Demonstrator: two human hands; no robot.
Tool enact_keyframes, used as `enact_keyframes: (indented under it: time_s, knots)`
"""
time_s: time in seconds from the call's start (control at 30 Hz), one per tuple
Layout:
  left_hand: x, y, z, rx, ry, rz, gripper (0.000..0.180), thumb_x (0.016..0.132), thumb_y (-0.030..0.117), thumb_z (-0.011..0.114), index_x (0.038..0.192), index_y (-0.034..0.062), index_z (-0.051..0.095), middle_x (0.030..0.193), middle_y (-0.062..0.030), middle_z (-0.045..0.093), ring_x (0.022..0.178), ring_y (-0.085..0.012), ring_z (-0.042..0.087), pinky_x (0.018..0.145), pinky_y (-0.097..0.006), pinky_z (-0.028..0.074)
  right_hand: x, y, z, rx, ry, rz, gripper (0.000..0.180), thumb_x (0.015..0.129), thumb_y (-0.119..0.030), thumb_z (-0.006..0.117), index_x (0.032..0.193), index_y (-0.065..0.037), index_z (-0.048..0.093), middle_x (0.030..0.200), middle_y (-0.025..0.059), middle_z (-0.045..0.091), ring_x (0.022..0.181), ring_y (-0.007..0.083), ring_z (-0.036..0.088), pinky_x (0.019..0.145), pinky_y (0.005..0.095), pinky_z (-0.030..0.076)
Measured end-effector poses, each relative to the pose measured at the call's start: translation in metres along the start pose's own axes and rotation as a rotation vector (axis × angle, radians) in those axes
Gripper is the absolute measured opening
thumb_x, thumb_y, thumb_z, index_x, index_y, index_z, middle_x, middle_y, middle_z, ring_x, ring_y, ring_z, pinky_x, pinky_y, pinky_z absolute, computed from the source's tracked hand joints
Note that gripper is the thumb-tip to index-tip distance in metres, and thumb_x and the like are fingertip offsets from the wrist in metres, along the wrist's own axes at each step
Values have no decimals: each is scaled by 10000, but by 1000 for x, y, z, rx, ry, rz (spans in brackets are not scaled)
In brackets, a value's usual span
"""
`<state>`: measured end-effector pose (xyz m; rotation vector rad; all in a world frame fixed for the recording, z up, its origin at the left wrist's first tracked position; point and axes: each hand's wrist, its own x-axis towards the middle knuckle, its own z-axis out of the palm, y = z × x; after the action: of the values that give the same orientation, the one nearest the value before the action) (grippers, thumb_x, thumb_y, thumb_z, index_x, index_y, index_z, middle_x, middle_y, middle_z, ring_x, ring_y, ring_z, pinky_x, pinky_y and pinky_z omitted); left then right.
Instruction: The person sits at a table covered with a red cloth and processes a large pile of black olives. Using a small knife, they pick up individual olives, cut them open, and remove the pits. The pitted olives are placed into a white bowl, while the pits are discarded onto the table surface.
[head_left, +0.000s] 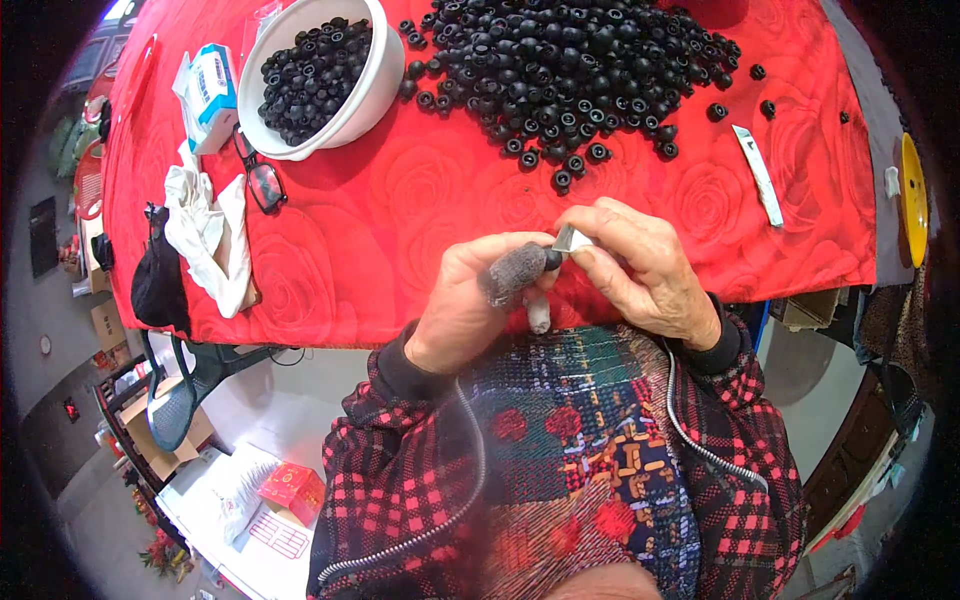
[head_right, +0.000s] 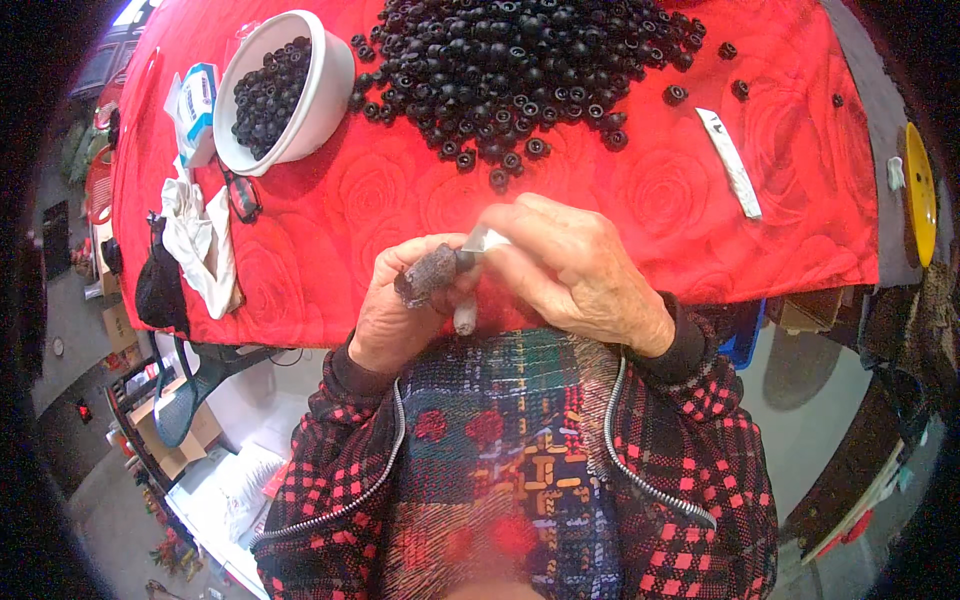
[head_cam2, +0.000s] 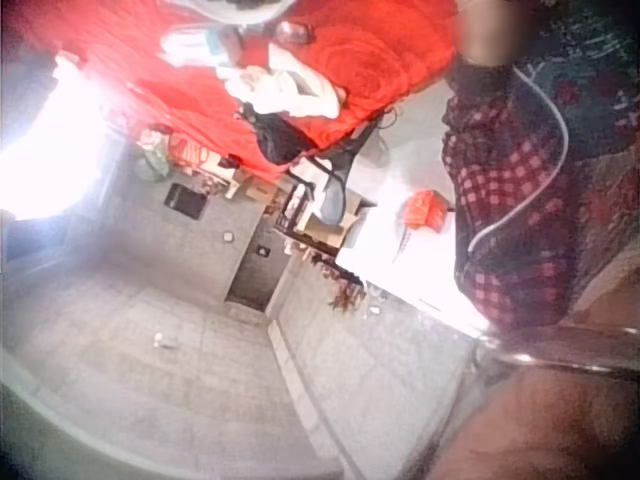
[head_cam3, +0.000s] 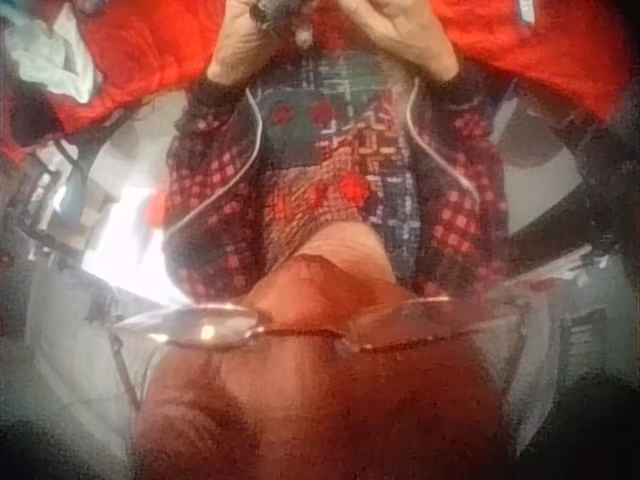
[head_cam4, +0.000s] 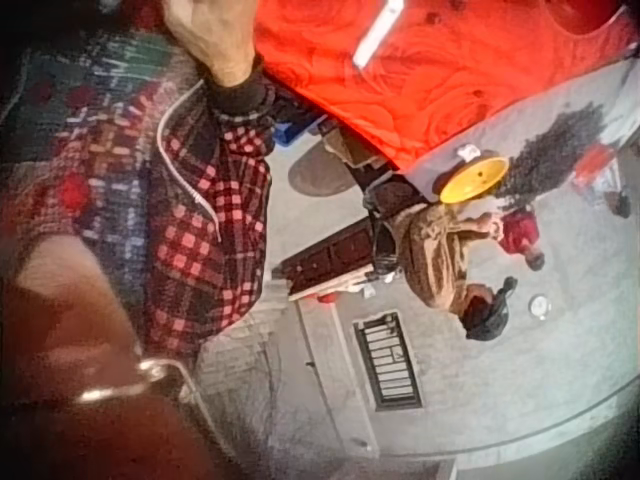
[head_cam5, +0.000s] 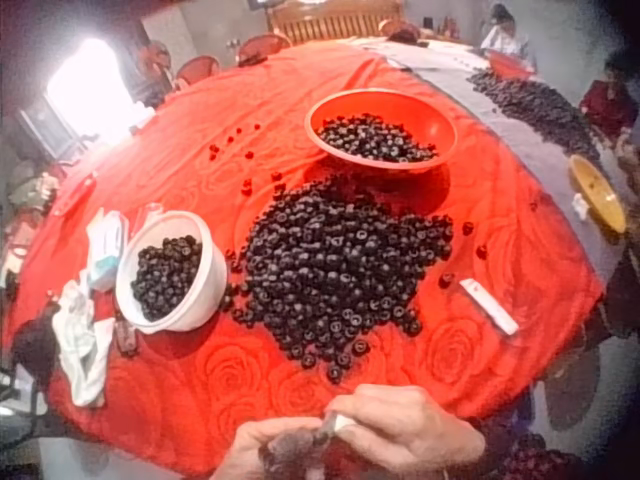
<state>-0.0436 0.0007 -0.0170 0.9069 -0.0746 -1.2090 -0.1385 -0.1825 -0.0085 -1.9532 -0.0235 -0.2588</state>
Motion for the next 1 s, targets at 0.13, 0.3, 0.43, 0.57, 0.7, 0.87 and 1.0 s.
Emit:
enact_keyframes:
  time_s: [0.13,0.3,0.43,0.57,0.7,0.87,1.0]
  knots:
    - [2,-4,-3,-28,-51,27,257,941,144,560,1131,-23,604,916,-102,614,699,-169,614,545,-285,533,0,4,-2,16,-10,-23,192,837,-54,587,1016,13,581,778,153,549,685,322,566,583,389,444]
    - [1,-2,-7,-138,-98,-132,265,939,158,566,1139,-11,604,913,-89,615,682,-172,622,540,-285,535,1,4,-5,-47,-42,-75,206,820,-63,605,1012,8,585,773,148,549,683,324,562,580,392,444]
    - [1,-4,-4,-107,-55,-109,263,940,170,564,1130,-7,606,888,-72,611,635,-158,617,529,-272,525,1,8,-6,-72,-72,-85,227,810,-70,613,1023,4,584,764,142,543,682,323,563,579,390,444]
    - [2,-3,-2,-146,-11,-128,251,941,203,562,1071,-6,612,861,-54,595,646,-138,605,523,-259,513,-2,8,-4,-69,-75,-105,264,790,-64,628,1039,9,579,755,136,532,670,308,561,574,389,450]
    - [8,-2,-5,-166,-105,-105,264,954,250,534,1004,2,609,819,-24,565,658,-121,585,519,-258,501,-20,8,8,-184,-28,-188,370,740,-59,682,1087,20,578,745,111,533,642,277,561,553,378,454]
    - [5,-3,8,-139,7,-162,256,951,262,545,997,18,606,815,6,575,640,-89,559,526,-257,493,-3,-4,8,-121,188,-206,408,685,-56,703,1071,16,592,743,118,551,637,285,553,553,373,446]
    - [1,-6,1,-301,-59,-208,177,937,180,573,1022,28,605,852,22,606,679,-30,555,569,-168,474,4,-2,16,-171,139,-262,357,638,-25,714,977,4,605,741,117,556,605,282,543,541,371,437]
